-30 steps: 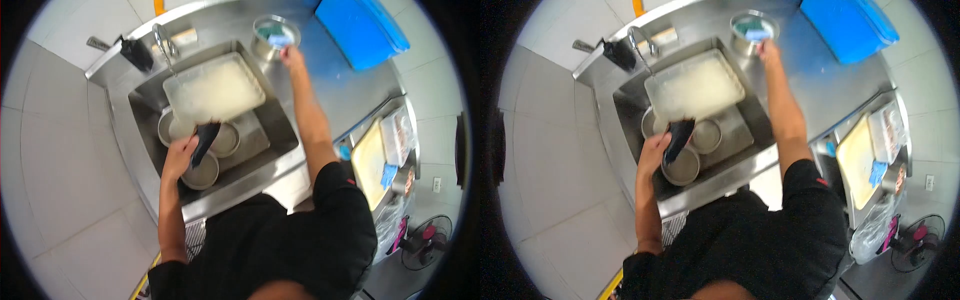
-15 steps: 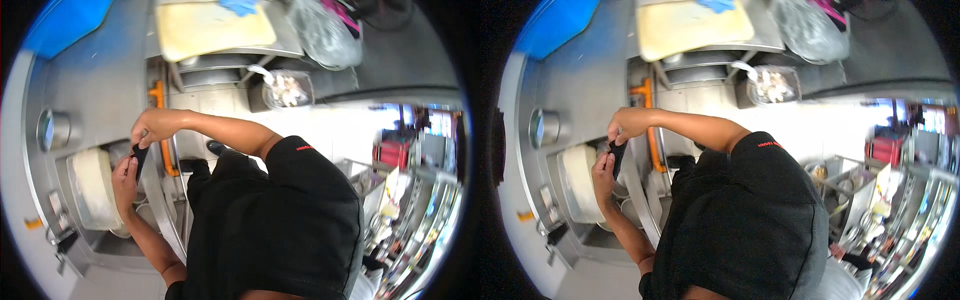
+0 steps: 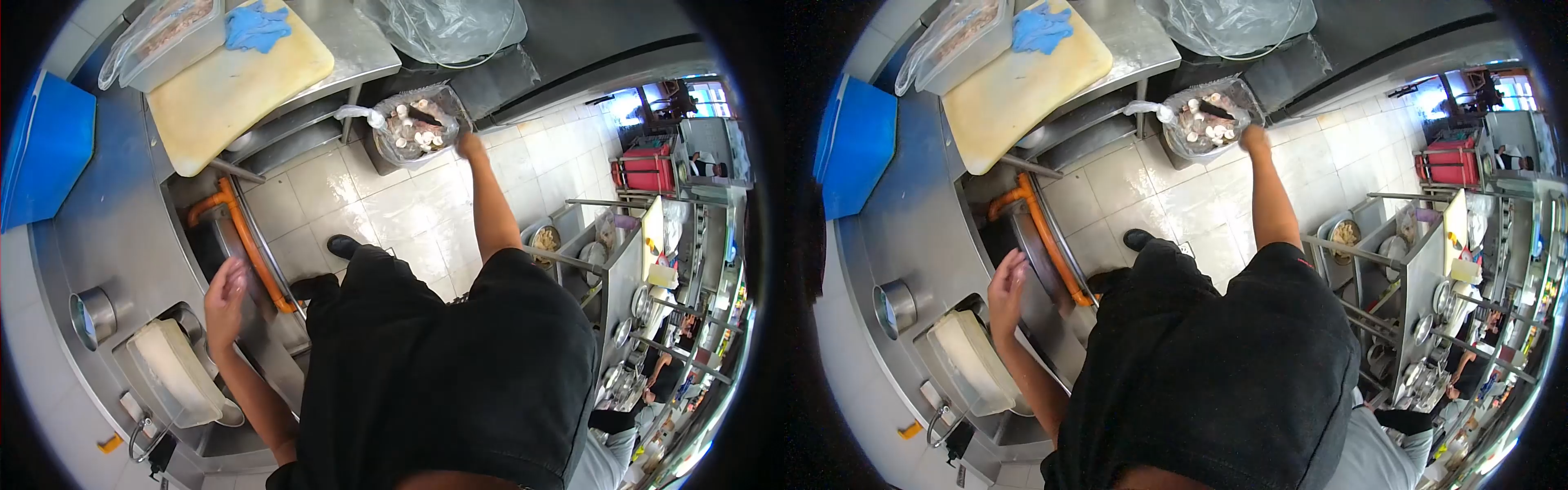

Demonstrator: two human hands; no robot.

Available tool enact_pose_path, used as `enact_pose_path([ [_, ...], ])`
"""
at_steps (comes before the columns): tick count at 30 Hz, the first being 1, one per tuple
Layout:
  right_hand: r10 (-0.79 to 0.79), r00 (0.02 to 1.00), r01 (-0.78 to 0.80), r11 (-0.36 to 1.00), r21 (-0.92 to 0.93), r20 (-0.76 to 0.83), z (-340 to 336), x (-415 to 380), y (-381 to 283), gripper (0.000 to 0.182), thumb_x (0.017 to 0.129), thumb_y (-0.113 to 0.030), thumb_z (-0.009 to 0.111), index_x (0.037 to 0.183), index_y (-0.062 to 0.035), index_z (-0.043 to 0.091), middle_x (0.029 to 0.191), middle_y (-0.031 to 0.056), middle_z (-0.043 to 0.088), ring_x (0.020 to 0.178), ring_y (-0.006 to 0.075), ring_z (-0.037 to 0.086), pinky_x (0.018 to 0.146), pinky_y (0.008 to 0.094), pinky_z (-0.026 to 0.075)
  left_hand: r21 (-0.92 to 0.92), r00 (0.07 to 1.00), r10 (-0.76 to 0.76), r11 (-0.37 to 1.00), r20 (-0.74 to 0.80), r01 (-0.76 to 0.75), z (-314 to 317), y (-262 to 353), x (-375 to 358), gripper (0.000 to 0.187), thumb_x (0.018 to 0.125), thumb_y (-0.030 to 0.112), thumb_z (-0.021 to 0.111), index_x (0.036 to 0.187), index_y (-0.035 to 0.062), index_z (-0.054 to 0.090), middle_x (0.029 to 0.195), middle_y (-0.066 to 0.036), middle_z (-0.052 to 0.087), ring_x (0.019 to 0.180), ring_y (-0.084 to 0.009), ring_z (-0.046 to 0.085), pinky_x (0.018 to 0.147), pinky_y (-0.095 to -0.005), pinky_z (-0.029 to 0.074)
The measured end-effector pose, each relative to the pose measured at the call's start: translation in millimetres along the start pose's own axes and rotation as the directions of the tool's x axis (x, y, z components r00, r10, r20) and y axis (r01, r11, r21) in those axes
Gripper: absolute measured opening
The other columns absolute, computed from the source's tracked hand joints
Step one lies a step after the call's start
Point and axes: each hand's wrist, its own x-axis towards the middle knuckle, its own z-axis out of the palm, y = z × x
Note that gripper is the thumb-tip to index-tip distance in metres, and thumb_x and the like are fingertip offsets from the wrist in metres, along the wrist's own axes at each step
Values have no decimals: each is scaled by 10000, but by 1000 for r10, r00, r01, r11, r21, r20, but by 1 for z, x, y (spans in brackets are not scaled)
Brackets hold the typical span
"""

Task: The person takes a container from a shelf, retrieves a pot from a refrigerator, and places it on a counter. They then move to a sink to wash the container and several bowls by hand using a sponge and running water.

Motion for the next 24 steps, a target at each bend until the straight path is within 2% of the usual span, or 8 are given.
enact_pose_path([
  [3, -250, 890, 298, 952, -72, 381, 40, -51, -30, 502, 826, -421, 572, 897, 72, 636, 947, 231, 645, 886, 353, 628, 815, 421, 478, -107, 974, -92, 992, -205, 71, -31, -12, -27, 450, 920, 189, 542, 1317, 10, 428, 1195, -118, 562, 1090, -174, 545, 868, -273, 434],
  [5, -264, 706, 411, 909, -76, 658, 65, -90, -84, 482, 862, -411, 557, 802, 62, 623, 761, 173, 650, 597, 253, 642, 533, 382, 530, -140, 898, -159, 984, -410, 110, -56, -23, -51, 459, 937, 273, 519, 1311, 20, 439, 1183, -95, 571, 1031, -148, 569, 791, -247, 435],
  [6, -246, 581, 418, 908, -26, 776, 65, -115, -117, 547, 860, -469, 540, 836, 68, 641, 744, 166, 659, 527, 228, 624, 562, 382, 535, -169, 830, -209, 975, -517, 140, -67, -19, -66, 474, 944, 316, 499, 1309, 19, 438, 1176, -96, 576, 1014, -149, 575, 786, -251, 436],
  [8, -405, 68, 734, 639, 229, 912, 101, -131, -177, 485, 925, -436, 463, 889, 16, 635, 770, 142, 667, 632, 209, 649, 577, 337, 539, -248, 723, -228, 965, -652, 81, -94, -25, -98, 490, 946, 344, 485, 1311, 21, 433, 1160, -94, 583, 998, -147, 581, 781, -247, 436],
  [10, -361, 25, 451, 836, 311, 932, 19, -217, -270, 368, 922, -381, 504, 1045, -47, 596, 795, 60, 661, 670, 145, 631, 494, 277, 461, -342, 620, -231, 937, -750, -64, -128, -51, -139, 487, 946, 349, 484, 1306, 24, 437, 1126, -93, 599, 977, -146, 589, 774, -237, 433],
  [15, -605, -439, 591, 362, 721, 664, -55, -347, -428, 364, 934, -385, 482, 1050, -60, 597, 850, 31, 660, 700, 94, 620, 530, 226, 423, -545, 438, -381, 761, -814, -352, -235, -151, -240, 417, 953, 345, 462, 1175, -8, 480, 1056, -117, 614, 894, -163, 626, 668, -229, 491],
  [22, -820, -321, 512, 271, 815, 475, -21, -478, -618, 385, 918, -408, 511, 1055, -57, 589, 882, 16, 638, 734, 85, 587, 572, 228, 425, -627, 358, -551, 440, -754, -643, -345, -238, -299, 273, 955, 138, 406, 1130, -68, 437, 1088, -215, 567, 947, -272, 610, 787, -297, 555],
  [24, -941, -103, 458, 244, 855, 324, -7, -505, -663, 439, 910, -459, 496, 1077, -58, 567, 935, 46, 624, 796, 113, 589, 578, 240, 433, -619, 352, -579, 363, -735, -696, -374, -252, -296, 269, 944, 90, 394, 1147, -85, 422, 1108, -237, 548, 965, -279, 597, 816, -300, 544],
])
